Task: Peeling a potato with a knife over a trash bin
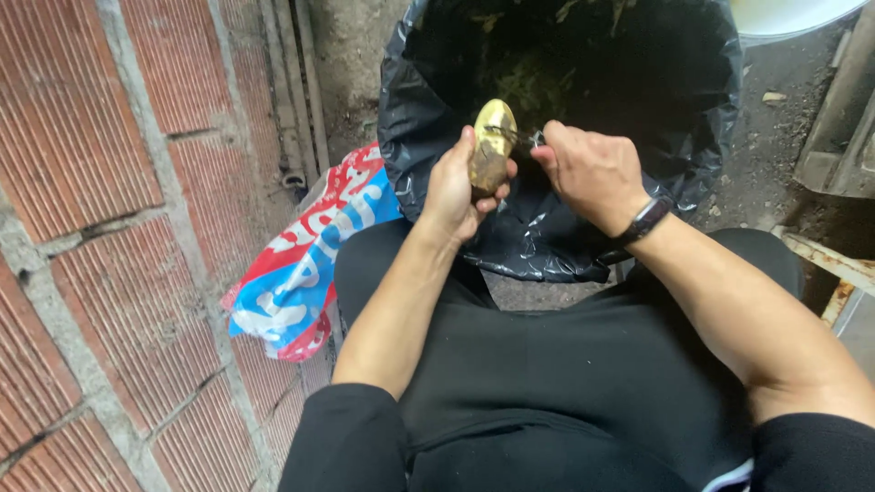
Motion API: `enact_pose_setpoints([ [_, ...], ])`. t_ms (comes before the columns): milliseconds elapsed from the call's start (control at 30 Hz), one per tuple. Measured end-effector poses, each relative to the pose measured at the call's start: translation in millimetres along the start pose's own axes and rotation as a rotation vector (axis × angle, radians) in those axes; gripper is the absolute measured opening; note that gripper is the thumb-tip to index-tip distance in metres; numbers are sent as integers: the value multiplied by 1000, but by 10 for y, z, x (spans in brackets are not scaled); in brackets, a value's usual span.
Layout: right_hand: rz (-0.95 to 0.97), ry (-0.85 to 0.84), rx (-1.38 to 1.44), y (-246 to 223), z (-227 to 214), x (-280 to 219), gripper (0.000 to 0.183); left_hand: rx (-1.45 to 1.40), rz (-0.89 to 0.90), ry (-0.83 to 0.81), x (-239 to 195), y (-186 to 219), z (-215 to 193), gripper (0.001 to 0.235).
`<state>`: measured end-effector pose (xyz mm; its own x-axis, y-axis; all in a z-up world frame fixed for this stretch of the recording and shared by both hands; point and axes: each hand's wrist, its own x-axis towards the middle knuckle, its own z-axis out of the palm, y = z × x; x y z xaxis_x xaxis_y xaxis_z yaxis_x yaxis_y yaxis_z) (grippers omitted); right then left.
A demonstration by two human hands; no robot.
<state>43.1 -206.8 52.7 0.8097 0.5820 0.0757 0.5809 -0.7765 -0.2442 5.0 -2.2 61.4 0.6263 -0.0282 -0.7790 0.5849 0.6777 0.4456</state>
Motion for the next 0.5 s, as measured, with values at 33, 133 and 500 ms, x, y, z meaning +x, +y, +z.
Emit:
enact_pose_setpoints([
  [33,-6,-3,1,-32,21,20,50,-5,2,4,2,27,-18,47],
  [133,22,-19,-104,59,249,22,49,-22,-12,9,-75,65,24,46],
  [500,38,65,233,91,-134,137,45,-7,63,-104,58,-36,105,55],
])
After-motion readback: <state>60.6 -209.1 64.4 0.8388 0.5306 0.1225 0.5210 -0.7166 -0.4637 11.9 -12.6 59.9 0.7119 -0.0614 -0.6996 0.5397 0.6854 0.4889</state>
